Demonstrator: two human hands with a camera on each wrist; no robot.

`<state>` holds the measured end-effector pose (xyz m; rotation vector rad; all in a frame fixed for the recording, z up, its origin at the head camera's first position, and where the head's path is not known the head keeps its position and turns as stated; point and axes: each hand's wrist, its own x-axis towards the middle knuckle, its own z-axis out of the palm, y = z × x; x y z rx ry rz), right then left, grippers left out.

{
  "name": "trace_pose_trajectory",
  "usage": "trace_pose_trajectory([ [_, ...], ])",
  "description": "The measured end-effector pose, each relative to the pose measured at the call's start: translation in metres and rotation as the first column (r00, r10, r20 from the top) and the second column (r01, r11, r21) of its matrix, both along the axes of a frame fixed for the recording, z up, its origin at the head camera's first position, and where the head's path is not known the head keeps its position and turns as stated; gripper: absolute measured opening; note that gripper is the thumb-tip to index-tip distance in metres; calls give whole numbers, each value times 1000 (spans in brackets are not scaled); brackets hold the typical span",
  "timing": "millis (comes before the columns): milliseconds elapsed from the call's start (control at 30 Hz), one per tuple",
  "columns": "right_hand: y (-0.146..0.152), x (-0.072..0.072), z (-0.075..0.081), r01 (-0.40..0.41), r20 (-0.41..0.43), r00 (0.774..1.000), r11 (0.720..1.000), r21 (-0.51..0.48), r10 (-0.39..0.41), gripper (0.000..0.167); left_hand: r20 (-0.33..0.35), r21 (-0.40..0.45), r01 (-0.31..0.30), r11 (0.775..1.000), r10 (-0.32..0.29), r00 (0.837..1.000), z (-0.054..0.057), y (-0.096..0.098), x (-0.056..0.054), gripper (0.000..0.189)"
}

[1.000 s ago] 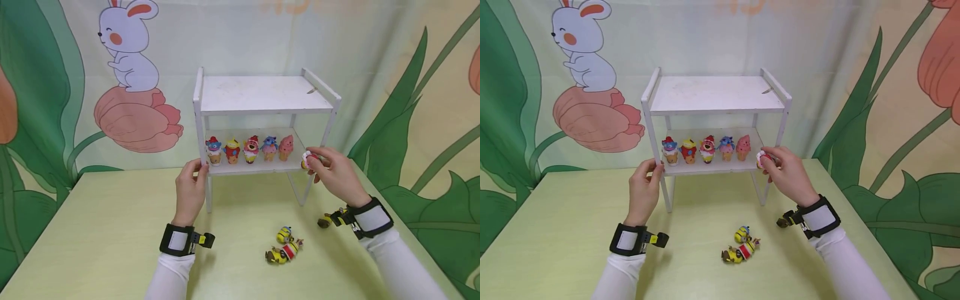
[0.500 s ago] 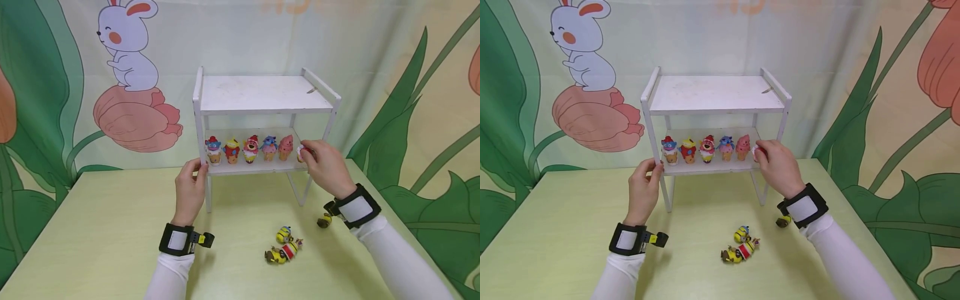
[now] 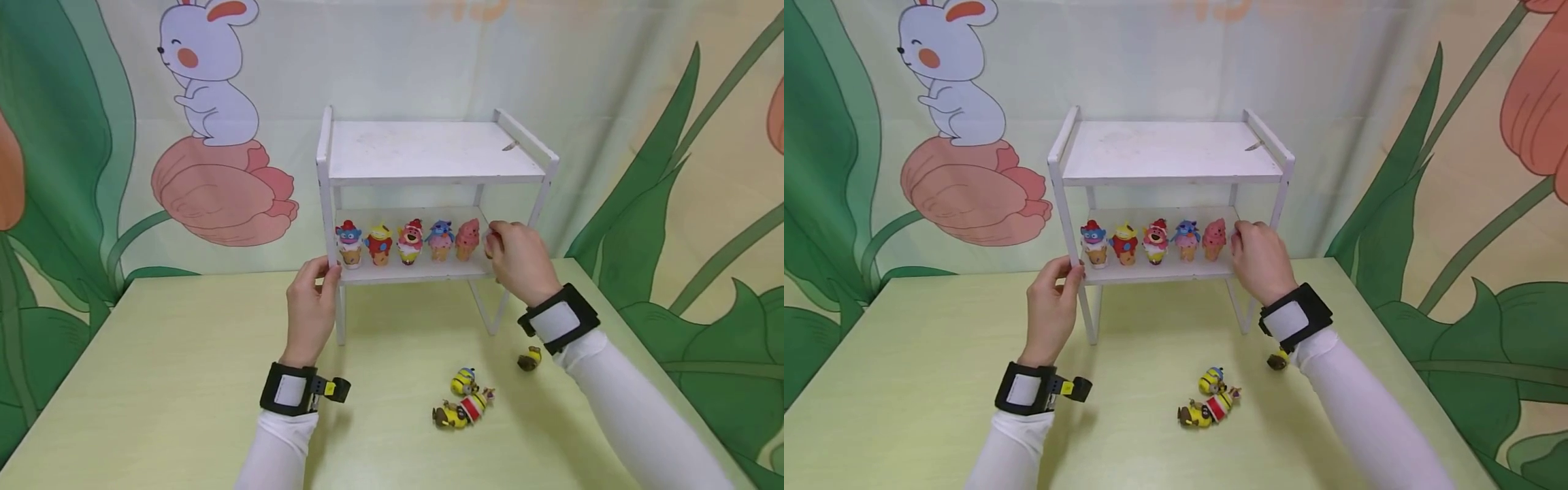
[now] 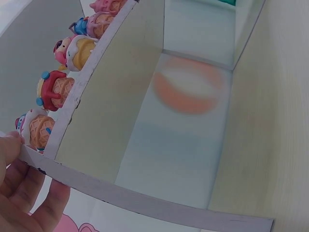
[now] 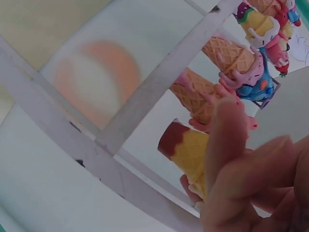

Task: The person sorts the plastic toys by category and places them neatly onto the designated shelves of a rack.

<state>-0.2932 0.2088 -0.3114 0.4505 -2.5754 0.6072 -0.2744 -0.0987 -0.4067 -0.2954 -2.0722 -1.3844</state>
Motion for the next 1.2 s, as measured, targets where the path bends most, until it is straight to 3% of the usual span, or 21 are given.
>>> trace_pose_trajectory([
  [367,-7,-14,-4,106,32,994,994,10,-106,22,2,10,5,1000,-5,1000,1,0,0,26],
  [833,-11,-20,-2,119,125,985,992,38,-123,23,-10,9,9,1000,-9,1000,0,-1,0,27],
  [1200,-12,-20,2,111,239,964,993,40,-117,21,-10,-2,1,1000,-1,1000,0,-1,-1,27],
])
